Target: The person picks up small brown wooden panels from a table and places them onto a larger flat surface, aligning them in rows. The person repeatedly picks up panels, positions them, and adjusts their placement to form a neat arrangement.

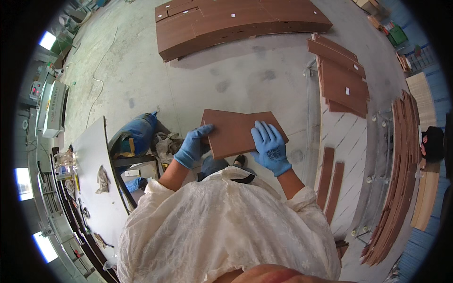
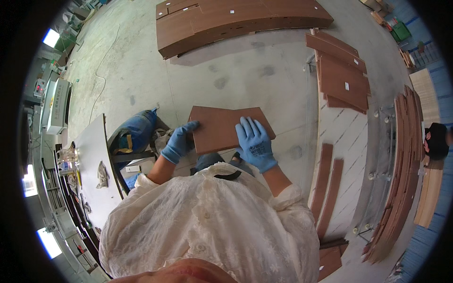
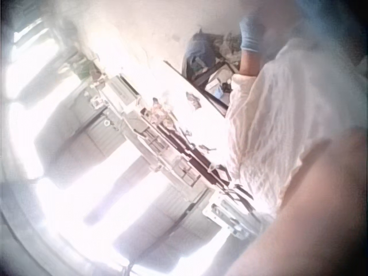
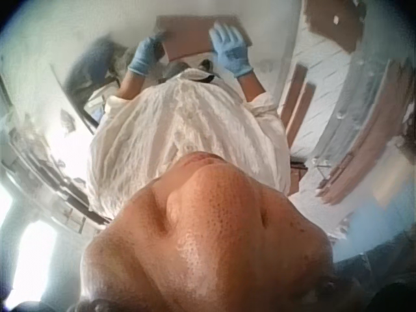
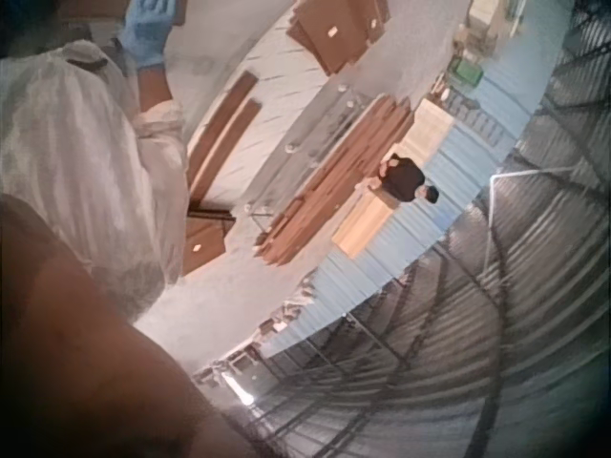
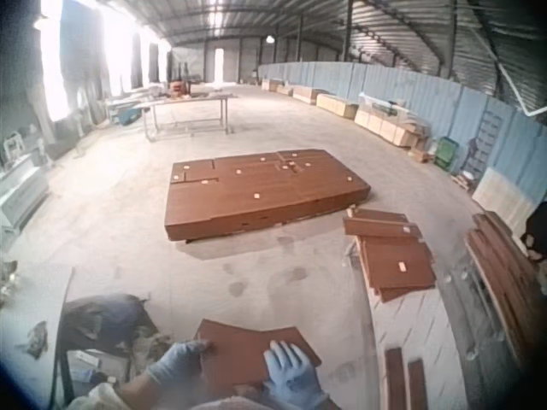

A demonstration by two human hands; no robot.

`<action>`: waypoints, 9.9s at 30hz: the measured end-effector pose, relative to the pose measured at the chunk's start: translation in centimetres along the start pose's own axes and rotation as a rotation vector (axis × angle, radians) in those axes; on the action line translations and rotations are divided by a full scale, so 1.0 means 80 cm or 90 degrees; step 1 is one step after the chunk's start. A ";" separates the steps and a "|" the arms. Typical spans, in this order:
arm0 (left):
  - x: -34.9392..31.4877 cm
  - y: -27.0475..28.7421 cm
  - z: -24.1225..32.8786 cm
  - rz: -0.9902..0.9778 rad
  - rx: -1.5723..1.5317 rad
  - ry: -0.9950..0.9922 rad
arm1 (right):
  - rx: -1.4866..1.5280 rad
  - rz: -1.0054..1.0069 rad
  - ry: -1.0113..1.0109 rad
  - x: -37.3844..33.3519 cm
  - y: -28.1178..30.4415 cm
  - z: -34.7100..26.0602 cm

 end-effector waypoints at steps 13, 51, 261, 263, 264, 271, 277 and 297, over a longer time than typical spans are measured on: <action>0.424 -0.300 0.214 -0.065 0.015 -0.094 | 0.535 0.083 -0.627 0.247 -0.117 0.512; 1.429 -0.897 0.764 0.126 -0.103 0.043 | 0.317 -0.158 -0.746 0.999 -0.660 1.608; 2.052 -0.701 0.803 0.590 -0.246 -0.104 | -0.278 -0.393 0.117 1.502 -1.261 1.920; 2.054 -0.701 0.804 0.578 -0.252 -0.116 | -0.294 -0.400 0.111 1.504 -1.264 1.922; 2.054 -0.700 0.803 0.584 -0.258 -0.110 | -0.296 -0.409 0.117 1.504 -1.268 1.922; 2.052 -0.706 0.810 0.585 -0.234 -0.108 | -0.014 -0.161 0.174 1.528 -1.276 1.892; 2.054 -0.707 0.809 0.583 -0.243 -0.110 | -0.131 -0.180 0.201 1.481 -1.311 1.903; 2.057 -0.713 0.815 0.585 -0.259 -0.111 | -0.102 -0.159 0.178 1.460 -1.291 1.897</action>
Point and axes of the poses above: each hand's wrist, its own x-axis towards the middle knuckle, its own y-axis out of the back of the hand, z = x × y, the point moved 10 cm from there along x, towards the middle knuckle, and after that the axes turned 13 degrees about z, right-handed, at the moved point
